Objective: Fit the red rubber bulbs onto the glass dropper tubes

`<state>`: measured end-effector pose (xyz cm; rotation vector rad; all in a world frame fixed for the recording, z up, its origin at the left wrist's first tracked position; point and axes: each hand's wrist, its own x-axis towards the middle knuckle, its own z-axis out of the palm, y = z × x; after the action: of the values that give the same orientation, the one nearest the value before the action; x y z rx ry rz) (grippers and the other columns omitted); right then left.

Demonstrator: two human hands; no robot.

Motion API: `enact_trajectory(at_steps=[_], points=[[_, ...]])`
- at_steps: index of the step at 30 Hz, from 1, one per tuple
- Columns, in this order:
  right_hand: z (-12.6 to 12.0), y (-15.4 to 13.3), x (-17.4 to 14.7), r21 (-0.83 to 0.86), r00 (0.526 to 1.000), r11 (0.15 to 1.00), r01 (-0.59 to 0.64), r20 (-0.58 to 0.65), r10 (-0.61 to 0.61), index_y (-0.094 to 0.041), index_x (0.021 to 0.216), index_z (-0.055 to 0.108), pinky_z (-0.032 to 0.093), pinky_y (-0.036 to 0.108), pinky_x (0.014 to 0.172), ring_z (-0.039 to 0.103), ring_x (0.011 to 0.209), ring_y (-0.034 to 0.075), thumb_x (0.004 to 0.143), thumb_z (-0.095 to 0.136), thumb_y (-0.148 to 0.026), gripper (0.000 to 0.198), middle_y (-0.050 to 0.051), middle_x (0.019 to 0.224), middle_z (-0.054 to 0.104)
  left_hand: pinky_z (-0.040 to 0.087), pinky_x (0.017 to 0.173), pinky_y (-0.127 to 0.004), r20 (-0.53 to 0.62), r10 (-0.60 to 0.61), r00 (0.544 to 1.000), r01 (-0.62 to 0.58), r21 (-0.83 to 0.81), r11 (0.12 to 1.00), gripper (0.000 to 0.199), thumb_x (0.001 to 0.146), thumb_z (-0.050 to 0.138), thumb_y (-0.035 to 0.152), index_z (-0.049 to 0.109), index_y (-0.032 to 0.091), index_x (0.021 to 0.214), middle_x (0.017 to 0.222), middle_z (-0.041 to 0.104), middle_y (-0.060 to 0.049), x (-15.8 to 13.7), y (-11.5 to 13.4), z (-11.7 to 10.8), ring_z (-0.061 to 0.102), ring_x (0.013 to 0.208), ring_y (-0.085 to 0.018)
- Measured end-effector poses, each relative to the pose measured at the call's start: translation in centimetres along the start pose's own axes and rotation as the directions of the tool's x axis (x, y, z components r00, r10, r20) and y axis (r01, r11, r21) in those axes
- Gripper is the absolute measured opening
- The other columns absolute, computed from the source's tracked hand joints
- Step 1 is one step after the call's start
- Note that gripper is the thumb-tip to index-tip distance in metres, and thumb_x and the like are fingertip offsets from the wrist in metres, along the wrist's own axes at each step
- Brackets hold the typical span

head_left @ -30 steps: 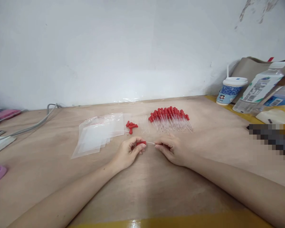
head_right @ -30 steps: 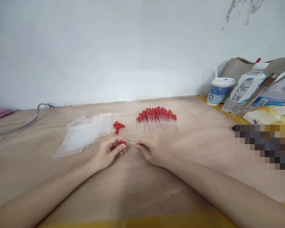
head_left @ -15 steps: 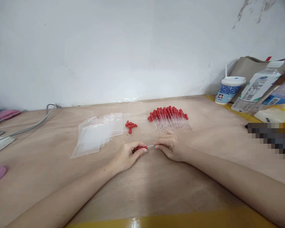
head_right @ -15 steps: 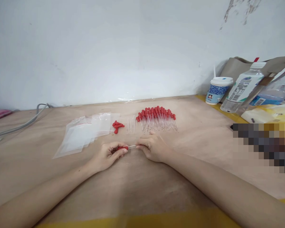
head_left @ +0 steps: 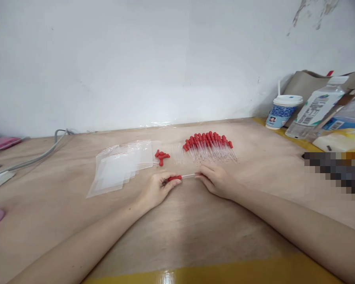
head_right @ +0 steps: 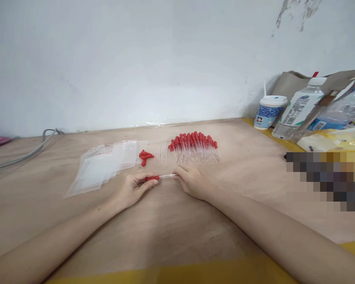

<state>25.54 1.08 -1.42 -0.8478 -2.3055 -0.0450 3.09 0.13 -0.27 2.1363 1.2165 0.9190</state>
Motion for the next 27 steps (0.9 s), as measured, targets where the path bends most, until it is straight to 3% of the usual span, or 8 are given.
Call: enact_trajectory(at_steps=[6, 11, 19, 27], points=[[0.2, -0.6, 0.0, -0.035, 0.99, 0.994, 0.104, -0.088, -0.107, -0.015, 0.078, 0.057, 0.037, 0.025, 0.058, 0.044, 0.063, 0.014, 0.089, 0.038, -0.02, 0.023, 0.005, 0.068, 0.055, 0.049, 0.055, -0.025, 0.071, -0.115, 0.991, 0.124, -0.139, 0.982, 0.024, 0.076, 0.058, 0.038, 0.069, 0.018, 0.085, 0.065, 0.064, -0.002, -0.2, -0.2, 0.2, 0.057, 0.055, -0.013], [0.3, -0.9, 0.0, -0.033, 0.99, 0.993, 0.111, -0.082, -0.113, -0.014, 0.075, 0.057, 0.035, 0.024, 0.056, 0.043, 0.06, 0.014, 0.089, 0.037, -0.019, 0.025, 0.004, 0.064, 0.053, 0.049, 0.055, -0.025, 0.103, -0.099, 0.99, 0.114, -0.144, 0.983, 0.024, 0.076, 0.058, 0.037, 0.068, 0.018, 0.087, 0.068, 0.066, -0.002, -0.4, 0.2, 0.1, 0.058, 0.057, -0.013], [0.6, -1.5, 0.0, -0.006, 1.0, 1.0, 0.025, -0.017, -0.025, -0.014, 0.073, 0.057, 0.033, 0.022, 0.053, 0.044, 0.056, 0.011, 0.089, 0.037, -0.021, 0.027, 0.003, 0.061, 0.054, 0.05, 0.058, -0.024, 0.1, -0.032, 0.995, 0.042, -0.1, 0.994, 0.025, 0.077, 0.057, 0.036, 0.067, 0.016, 0.09, 0.075, 0.068, -0.004, -0.6, 0.0, 0.1, 0.059, 0.061, -0.013], [0.2, -2.5, 0.5, 0.049, 0.975, 0.986, -0.161, 0.162, 0.151, -0.015, 0.066, 0.055, 0.027, 0.022, 0.049, 0.041, 0.048, 0.009, 0.088, 0.037, -0.024, 0.031, 0.001, 0.056, 0.054, 0.051, 0.065, -0.024, 0.096, 0.057, 0.994, -0.053, -0.044, 0.998, 0.02, 0.078, 0.057, 0.03, 0.067, 0.017, 0.09, 0.085, 0.07, -0.002, -0.6, -0.1, 0.0, 0.063, 0.071, -0.015]])
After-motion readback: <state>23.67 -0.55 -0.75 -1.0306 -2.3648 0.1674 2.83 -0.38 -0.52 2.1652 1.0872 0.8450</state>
